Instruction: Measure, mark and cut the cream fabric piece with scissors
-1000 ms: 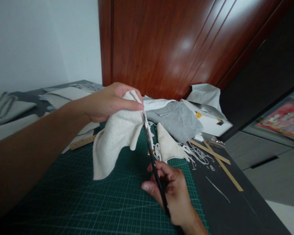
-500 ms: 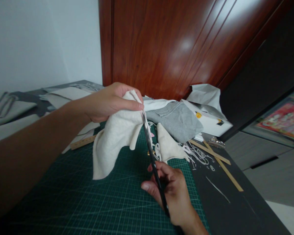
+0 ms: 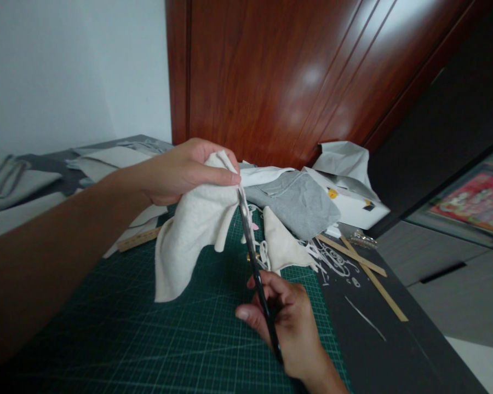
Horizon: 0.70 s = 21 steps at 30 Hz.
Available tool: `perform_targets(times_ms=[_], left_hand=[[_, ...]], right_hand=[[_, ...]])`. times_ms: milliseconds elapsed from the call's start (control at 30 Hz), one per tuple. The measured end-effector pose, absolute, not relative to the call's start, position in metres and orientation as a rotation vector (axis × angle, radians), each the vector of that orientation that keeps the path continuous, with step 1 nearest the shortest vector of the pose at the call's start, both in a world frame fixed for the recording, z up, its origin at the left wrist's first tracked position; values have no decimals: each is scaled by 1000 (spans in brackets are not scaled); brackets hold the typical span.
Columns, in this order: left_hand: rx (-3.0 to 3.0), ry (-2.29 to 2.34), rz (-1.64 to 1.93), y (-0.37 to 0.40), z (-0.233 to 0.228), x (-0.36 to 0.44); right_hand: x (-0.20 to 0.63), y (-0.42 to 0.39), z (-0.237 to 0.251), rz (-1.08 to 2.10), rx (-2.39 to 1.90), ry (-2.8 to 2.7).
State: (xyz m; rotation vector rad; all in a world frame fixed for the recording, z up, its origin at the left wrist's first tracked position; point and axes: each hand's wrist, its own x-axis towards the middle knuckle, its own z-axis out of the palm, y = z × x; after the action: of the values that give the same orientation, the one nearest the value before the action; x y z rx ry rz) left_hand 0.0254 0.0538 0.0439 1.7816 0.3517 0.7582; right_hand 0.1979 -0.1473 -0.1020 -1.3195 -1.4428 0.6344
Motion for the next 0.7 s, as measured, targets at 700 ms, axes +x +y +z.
perform_targets(times_ms=[700], left_hand=[[1711, 346, 675, 50, 43, 28]], right_hand=[[210, -146, -121, 713, -1183, -1422]])
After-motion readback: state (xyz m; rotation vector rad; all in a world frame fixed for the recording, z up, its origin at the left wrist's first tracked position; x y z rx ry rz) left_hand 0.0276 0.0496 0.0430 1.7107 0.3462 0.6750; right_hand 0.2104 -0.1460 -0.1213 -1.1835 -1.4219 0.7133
